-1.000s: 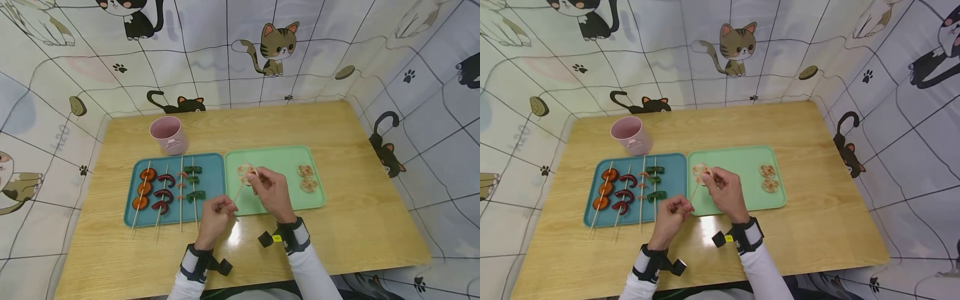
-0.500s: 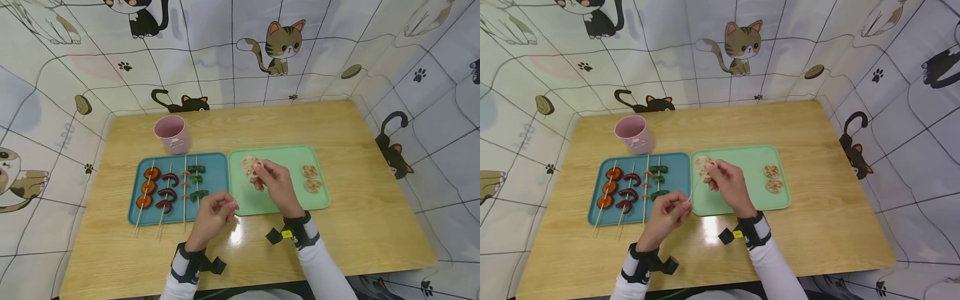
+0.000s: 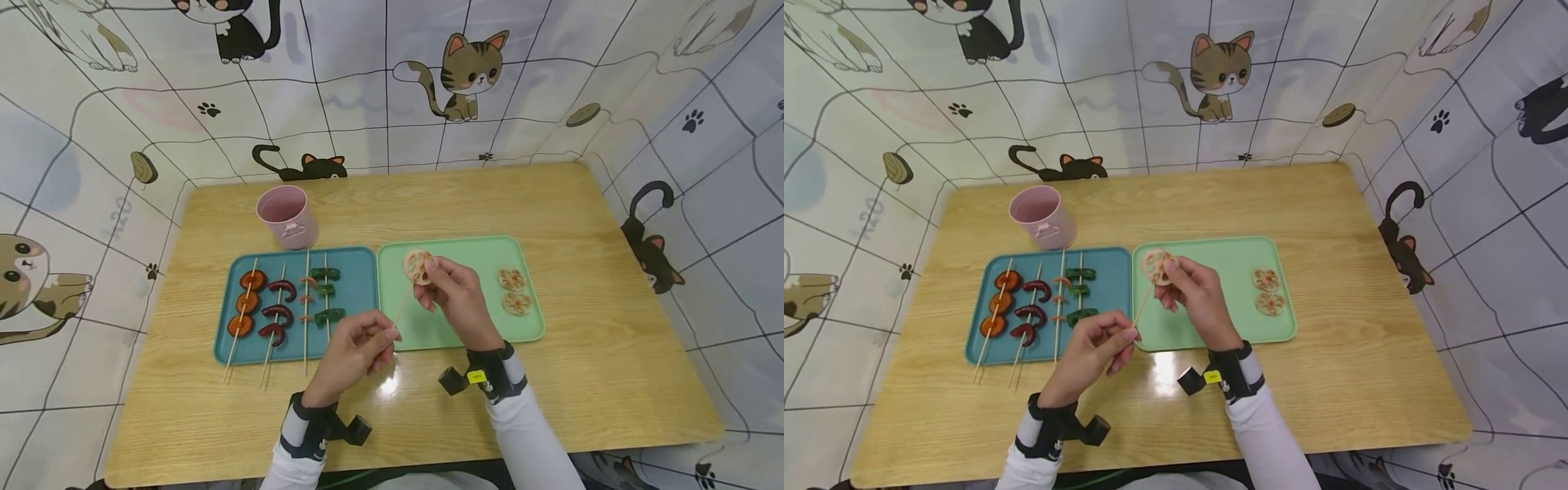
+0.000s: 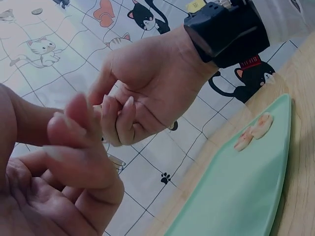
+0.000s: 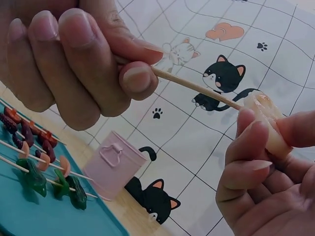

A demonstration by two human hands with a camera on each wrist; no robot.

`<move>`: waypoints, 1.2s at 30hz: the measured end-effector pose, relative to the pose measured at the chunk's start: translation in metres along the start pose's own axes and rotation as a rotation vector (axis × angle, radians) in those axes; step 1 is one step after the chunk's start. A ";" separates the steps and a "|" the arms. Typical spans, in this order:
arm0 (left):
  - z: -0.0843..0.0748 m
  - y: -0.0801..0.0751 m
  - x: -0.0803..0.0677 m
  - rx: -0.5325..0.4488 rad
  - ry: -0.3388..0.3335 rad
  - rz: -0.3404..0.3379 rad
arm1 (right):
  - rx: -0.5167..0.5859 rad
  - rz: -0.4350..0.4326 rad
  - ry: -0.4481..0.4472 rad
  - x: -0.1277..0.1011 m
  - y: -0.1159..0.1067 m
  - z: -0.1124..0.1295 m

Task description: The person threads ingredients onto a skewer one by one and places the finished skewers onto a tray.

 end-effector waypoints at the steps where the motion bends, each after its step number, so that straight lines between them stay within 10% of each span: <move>1: 0.000 0.000 0.000 0.000 0.009 0.009 | 0.000 -0.001 0.000 0.000 0.000 0.000; 29: -0.001 0.006 0.003 -0.028 0.081 0.147 | 0.111 -0.146 0.039 -0.005 0.009 -0.007; 36: 0.003 -0.001 0.005 0.035 0.061 0.099 | -0.074 -0.081 -0.060 -0.003 0.009 -0.006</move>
Point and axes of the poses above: each hand's wrist, its own x-axis towards the middle knuckle, its own y-axis out of the palm, z = x × y, the point moved 3 cm from there along x, towards the middle knuckle, and after that the axes turned 11 degrees about -y, right-handed, at the moved point
